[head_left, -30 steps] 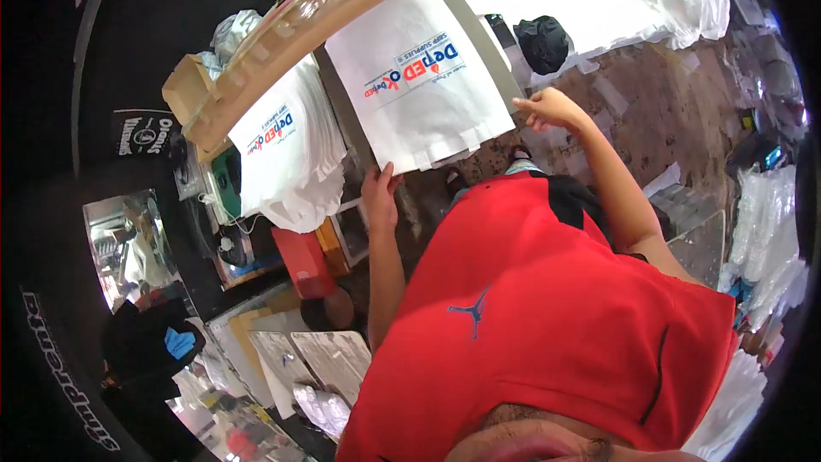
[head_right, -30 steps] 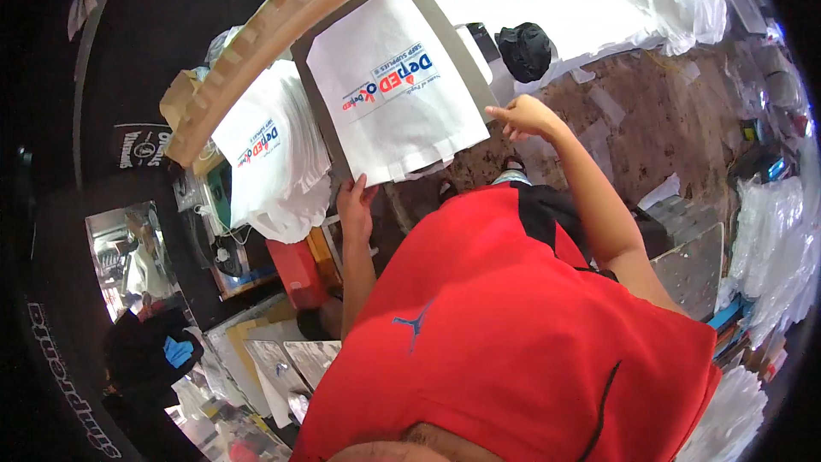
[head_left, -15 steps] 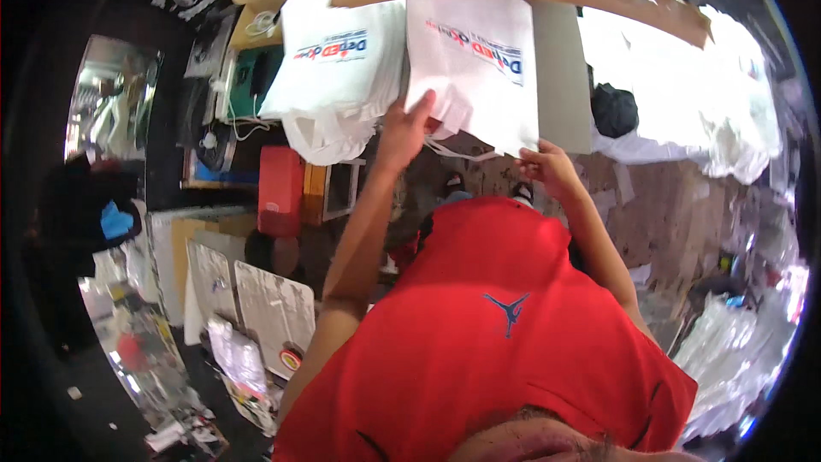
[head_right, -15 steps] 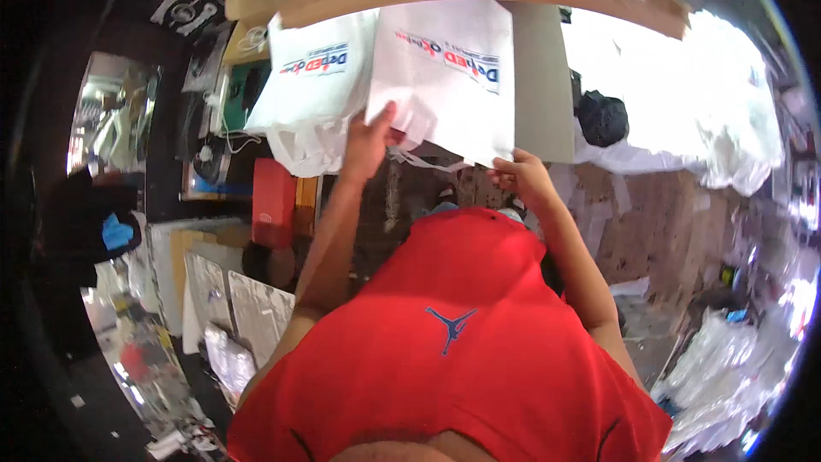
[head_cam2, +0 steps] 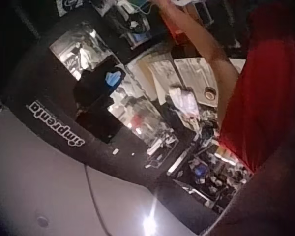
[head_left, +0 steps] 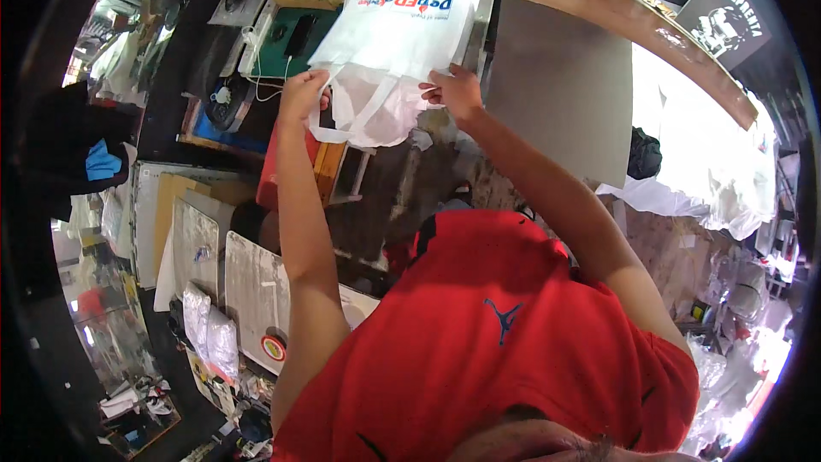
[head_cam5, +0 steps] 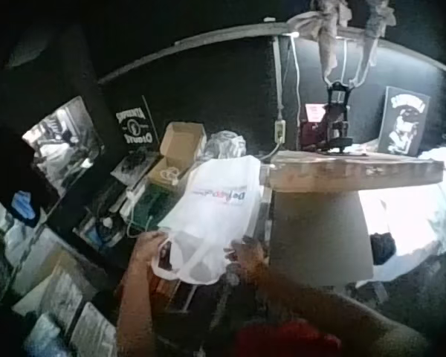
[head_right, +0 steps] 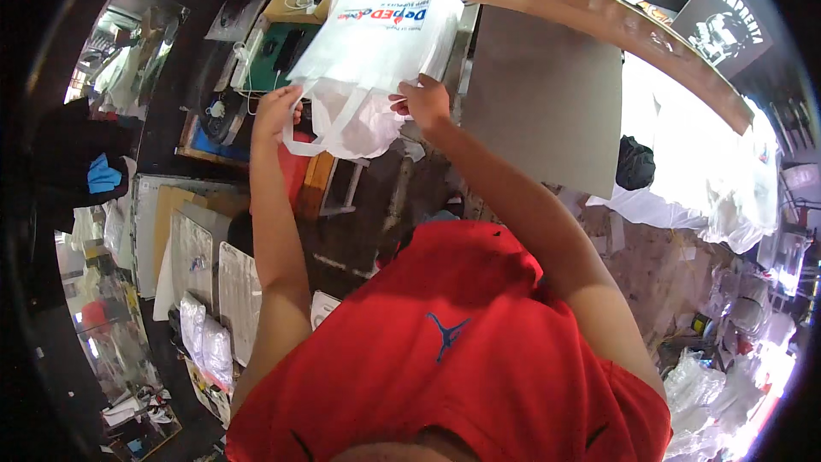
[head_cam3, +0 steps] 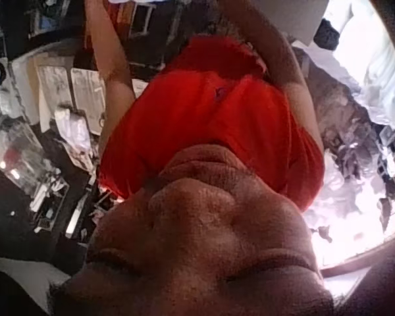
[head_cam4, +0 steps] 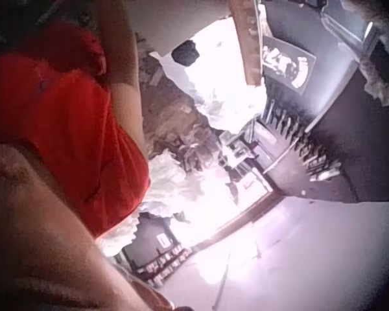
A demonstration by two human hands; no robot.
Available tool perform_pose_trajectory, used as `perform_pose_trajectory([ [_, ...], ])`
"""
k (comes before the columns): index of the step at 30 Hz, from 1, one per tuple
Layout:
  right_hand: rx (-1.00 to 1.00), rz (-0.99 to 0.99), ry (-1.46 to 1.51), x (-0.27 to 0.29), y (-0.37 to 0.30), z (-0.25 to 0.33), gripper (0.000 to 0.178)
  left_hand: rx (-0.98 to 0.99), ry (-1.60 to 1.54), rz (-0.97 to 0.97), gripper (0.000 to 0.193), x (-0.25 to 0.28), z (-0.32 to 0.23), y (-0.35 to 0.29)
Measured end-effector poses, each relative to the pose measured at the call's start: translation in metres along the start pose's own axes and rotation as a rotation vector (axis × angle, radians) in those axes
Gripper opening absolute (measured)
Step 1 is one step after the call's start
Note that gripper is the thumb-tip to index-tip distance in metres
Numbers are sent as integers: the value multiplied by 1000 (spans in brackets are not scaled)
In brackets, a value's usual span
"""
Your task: The person places white textile bags onto a screen printing platen, aligns them, lowers the screen to apply ink, and then uses a heat press to set the design.
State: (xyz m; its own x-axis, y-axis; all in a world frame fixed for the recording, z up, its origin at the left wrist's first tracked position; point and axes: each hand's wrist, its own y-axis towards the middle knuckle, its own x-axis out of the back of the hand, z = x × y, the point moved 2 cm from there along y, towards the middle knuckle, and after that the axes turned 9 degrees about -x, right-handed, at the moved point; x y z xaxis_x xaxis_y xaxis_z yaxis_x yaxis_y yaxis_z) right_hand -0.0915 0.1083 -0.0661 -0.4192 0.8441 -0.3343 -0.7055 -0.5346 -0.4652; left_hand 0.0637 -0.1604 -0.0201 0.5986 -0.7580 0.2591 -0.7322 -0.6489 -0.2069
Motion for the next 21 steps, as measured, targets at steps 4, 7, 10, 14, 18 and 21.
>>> perform_pose_trajectory([
  [4, -83, -85, -182, -1, 35, -17, 36, 11, 99, -33, 23, -16, 28, 7],
  [7, -88, -105, -234, -2, 40, -28, 36, -55, 2, -190, 22, -22, 35, 8],
  [10, -95, -78, -265, -5, 43, -28, 38, -74, 101, -195, 27, -13, 38, 8],
  [14, -201, 20, -362, 2, 41, -18, 60, -621, 592, -441, 38, -34, 11, 4],
  [18, -168, 17, -473, 20, -9, -4, 66, -593, 994, -97, 64, -93, 5, 16],
  [21, 61, 43, -983, 65, -71, 24, 66, -492, 1103, -85, 70, -113, 52, 53],
])
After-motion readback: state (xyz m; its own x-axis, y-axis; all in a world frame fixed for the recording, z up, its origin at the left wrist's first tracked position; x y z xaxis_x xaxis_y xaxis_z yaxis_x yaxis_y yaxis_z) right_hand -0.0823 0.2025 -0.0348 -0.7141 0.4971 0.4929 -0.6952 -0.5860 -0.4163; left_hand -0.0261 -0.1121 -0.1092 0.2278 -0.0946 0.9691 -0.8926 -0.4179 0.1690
